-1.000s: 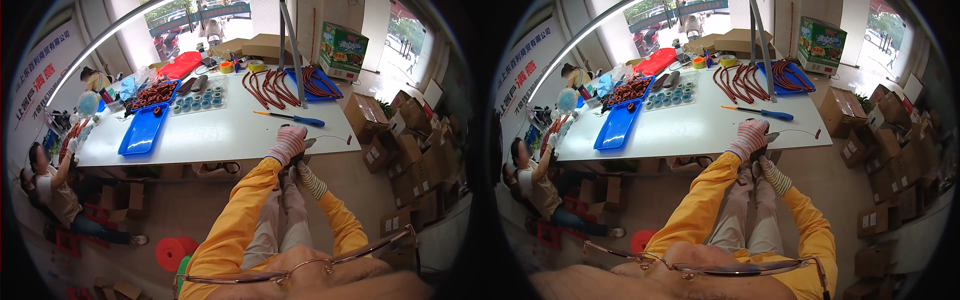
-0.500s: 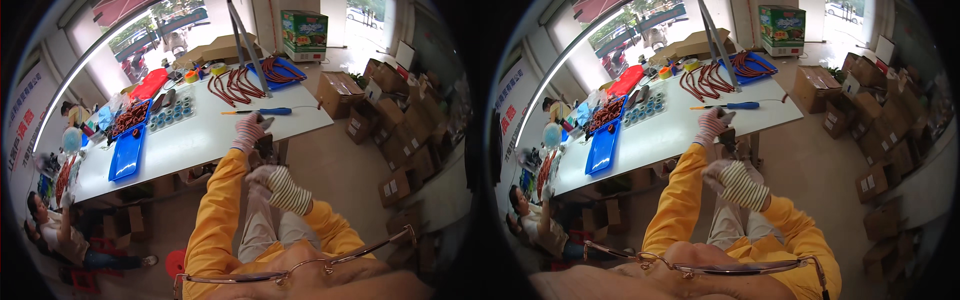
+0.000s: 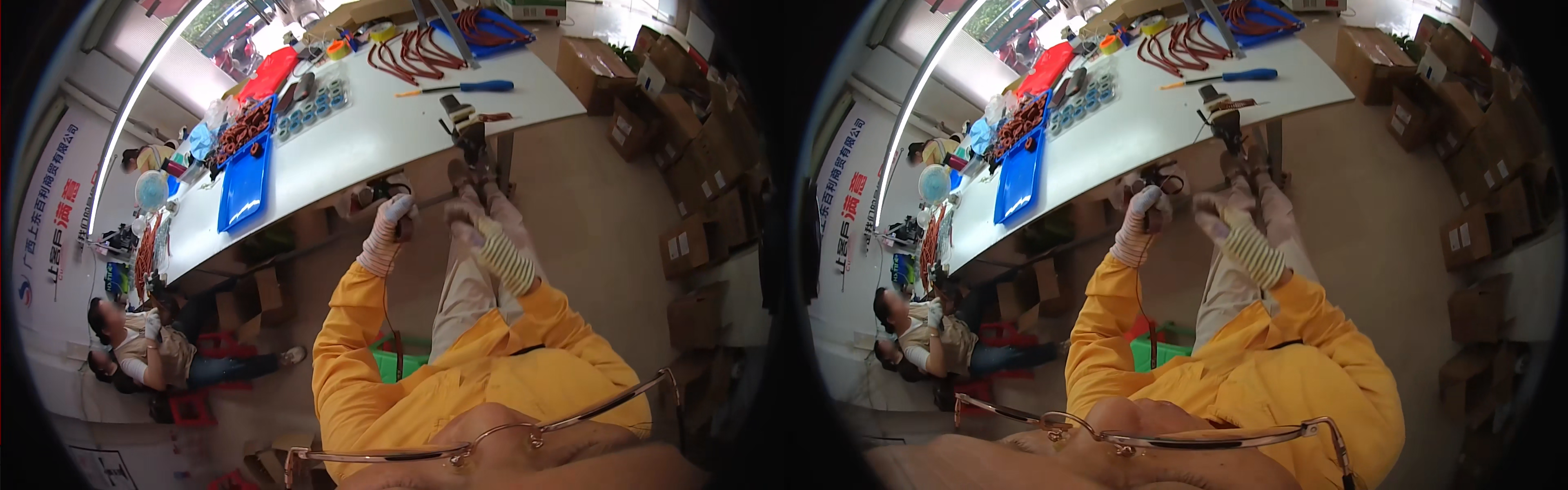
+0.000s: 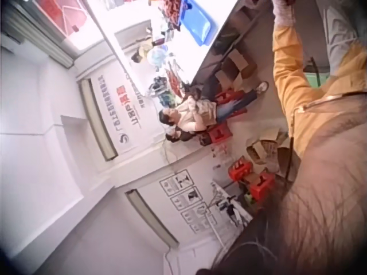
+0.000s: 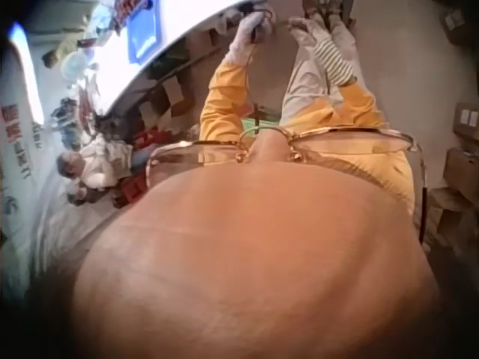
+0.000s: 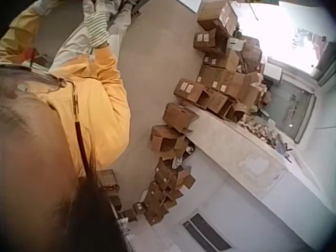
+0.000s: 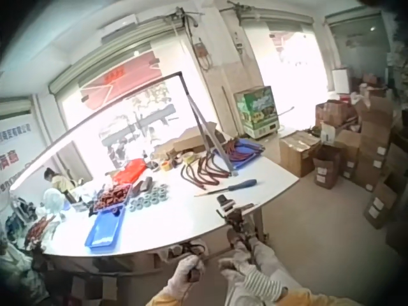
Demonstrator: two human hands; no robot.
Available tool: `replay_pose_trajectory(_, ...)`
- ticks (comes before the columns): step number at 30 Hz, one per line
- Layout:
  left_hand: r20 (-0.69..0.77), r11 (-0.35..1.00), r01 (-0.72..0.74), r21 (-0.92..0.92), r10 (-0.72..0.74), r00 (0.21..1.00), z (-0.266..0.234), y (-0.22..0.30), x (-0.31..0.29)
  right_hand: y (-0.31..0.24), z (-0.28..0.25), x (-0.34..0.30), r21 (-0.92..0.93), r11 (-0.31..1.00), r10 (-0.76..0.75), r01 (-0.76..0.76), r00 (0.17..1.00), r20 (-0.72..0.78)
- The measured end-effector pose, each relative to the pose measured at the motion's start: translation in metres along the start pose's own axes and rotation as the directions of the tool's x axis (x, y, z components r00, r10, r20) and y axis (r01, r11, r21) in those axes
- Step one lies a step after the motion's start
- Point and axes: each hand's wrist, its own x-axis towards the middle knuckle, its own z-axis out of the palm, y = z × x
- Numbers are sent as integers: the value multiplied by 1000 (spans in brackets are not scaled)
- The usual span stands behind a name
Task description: Crimping metal connectors onto electrical wires using a tool.
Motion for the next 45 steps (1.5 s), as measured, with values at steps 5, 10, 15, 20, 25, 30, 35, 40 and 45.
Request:
replay_pose_trajectory(5, 69, 868, 296, -398, -294, 953, 43, -59, -20, -27, 5, 37, 516, 851, 99, -103, 994, 35)
replay_pose_trajectory(10, 545, 637, 516, -573, -174, 820, 75, -96, -18, -50, -12, 53, 262, 962, 10, -81, 966, 260)
replay_pose_trajectory(15, 490, 793, 447, -413, -220, 844, 111, -59, -23, -61, -29, 64, 170, 975, 111, -141, 978, 175)
replay_pose_trajectory(20, 209, 944, 236, 231, -285, 935, 92, -43, -28, -43, -42, 86, 188, 971, 134, -148, 987, 86)
replay_pose_trajectory(25, -52, 964, -78, 253, 94, 994, 71, -28, -10, -45, -52, 96, 347, 935, 119, -76, 987, -105)
replay_pose_trajectory(30, -39, 776, -291, 559, 376, 926, 72, -1, 15, -29, -68, 90, 503, 857, 23, 113, 966, -256)
replay_pose_trajectory(35, 112, 515, -365, 775, 457, 882, 69, 10, 61, -19, -93, 105, 536, 831, 99, 149, 908, -407)
replay_pose_trajectory(40, 143, 363, -337, 869, 467, 873, 76, 37, 128, 1, -83, 98, 592, 787, 211, 175, 825, -525)
replay_pose_trajectory(45, 131, 481, -269, 834, 302, 944, 71, 51, 188, 58, -31, 64, 902, 357, 397, -243, 913, 89)
